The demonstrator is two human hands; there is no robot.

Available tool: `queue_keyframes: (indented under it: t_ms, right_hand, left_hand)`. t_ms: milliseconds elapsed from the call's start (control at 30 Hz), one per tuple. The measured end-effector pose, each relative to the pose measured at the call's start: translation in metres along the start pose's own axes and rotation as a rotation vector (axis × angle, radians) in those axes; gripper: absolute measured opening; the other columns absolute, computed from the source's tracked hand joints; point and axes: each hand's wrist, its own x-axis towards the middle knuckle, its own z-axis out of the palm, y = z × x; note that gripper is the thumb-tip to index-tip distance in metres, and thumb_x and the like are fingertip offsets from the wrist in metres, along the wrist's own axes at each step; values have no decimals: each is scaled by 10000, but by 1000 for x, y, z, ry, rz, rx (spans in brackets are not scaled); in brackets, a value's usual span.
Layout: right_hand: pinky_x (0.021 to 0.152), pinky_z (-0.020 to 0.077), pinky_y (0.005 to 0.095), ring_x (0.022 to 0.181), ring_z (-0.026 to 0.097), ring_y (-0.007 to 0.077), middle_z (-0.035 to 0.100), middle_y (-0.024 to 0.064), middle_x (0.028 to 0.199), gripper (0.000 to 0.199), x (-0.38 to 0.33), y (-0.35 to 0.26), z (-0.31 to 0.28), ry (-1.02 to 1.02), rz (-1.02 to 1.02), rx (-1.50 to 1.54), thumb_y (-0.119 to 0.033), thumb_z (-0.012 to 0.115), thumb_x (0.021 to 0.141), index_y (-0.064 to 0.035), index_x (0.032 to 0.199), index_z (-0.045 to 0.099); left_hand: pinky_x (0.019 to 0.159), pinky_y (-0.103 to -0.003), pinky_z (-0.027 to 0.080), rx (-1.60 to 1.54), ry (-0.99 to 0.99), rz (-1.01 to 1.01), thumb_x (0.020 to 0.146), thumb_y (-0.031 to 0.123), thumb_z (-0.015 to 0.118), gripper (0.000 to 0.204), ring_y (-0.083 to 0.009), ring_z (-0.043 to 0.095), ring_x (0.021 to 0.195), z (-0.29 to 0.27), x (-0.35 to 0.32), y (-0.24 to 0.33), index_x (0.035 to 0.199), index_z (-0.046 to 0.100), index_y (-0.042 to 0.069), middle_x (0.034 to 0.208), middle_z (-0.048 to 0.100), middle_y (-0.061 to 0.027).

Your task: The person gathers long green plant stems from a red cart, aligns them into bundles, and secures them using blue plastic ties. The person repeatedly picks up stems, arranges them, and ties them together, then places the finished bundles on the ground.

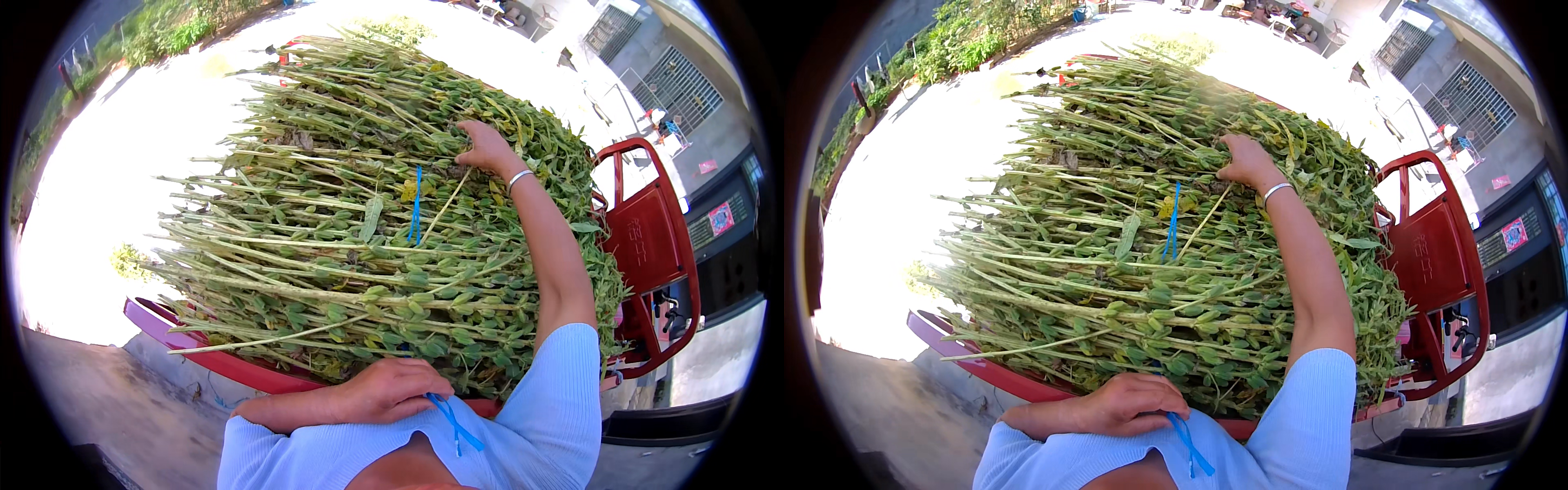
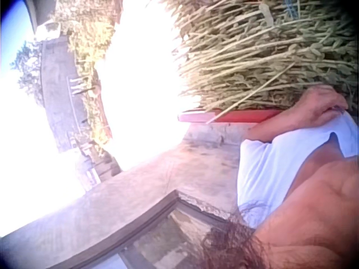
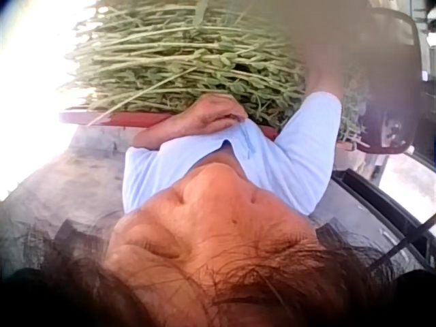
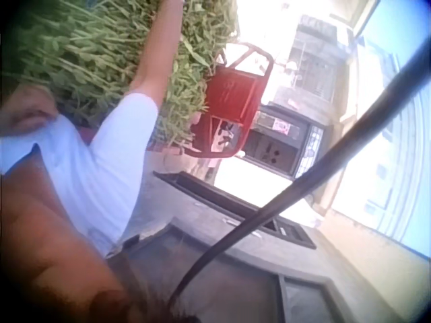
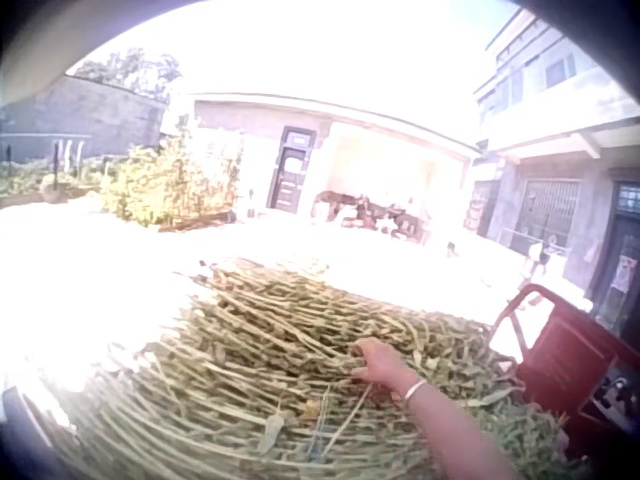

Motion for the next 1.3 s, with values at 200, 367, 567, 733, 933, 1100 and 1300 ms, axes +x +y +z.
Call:
queue_keyframes:
  t_ms: [200,367,567,733,933,1100,1300]
  right_hand:
    - [996,403,583,1232,524,359,557,142,1328,969,5,10,2,-296,175,-117,-464,885,587,-137,1370,417]
    - [930,450,549,1116,599,342,626,150,1216,918,-2,4,0,-248,60,-158,-463,887,570,-101,1307,477]
    - [910,491,434,1098,598,356,641,187,1159,843,-9,32,8,-90,-55,67,-462,883,557,-25,1210,575]
    - [837,507,455,984,630,377,670,198,1020,703,-16,25,-2,-149,-60,26,-503,858,584,-11,1035,636]
    - [811,512,465,968,615,374,635,177,1023,639,-21,47,17,104,-190,-23,-519,780,713,-24,1068,591]
    - [782,523,455,962,616,345,616,157,1022,547,-62,61,-16,72,-163,-171,-497,713,794,-41,1062,576]
    - [720,510,471,851,623,356,624,150,825,346,-117,97,-20,-13,-63,-241,-384,687,825,-42,823,634]
  left_hand:
    - [903,-413,509,116,-5,71,835,88,666,464,-333,587,1104,-5,3,2,1273,529,23,1264,578,-148]
    - [921,-421,508,336,-99,20,818,89,675,545,-361,564,1134,-13,5,21,1334,502,54,1372,493,-163]
    - [891,-425,540,716,70,-151,714,69,767,627,-358,583,1138,-64,-7,99,1299,542,73,1378,482,-205]
    - [958,-453,491,1306,261,-174,675,116,784,552,-365,556,1183,-129,36,113,1184,583,45,1311,548,-176]
    - [1001,-428,431,1741,-98,-292,696,273,829,686,-310,479,1253,-203,134,-17,1271,500,96,1295,525,-106]
    - [891,-439,481,1697,-164,-670,766,353,772,487,-302,598,1057,-246,159,-95,1124,562,96,1123,600,-101]
    - [604,-471,497,1639,-50,-398,879,264,625,162,-324,633,745,-274,171,-106,895,583,108,796,594,-126]
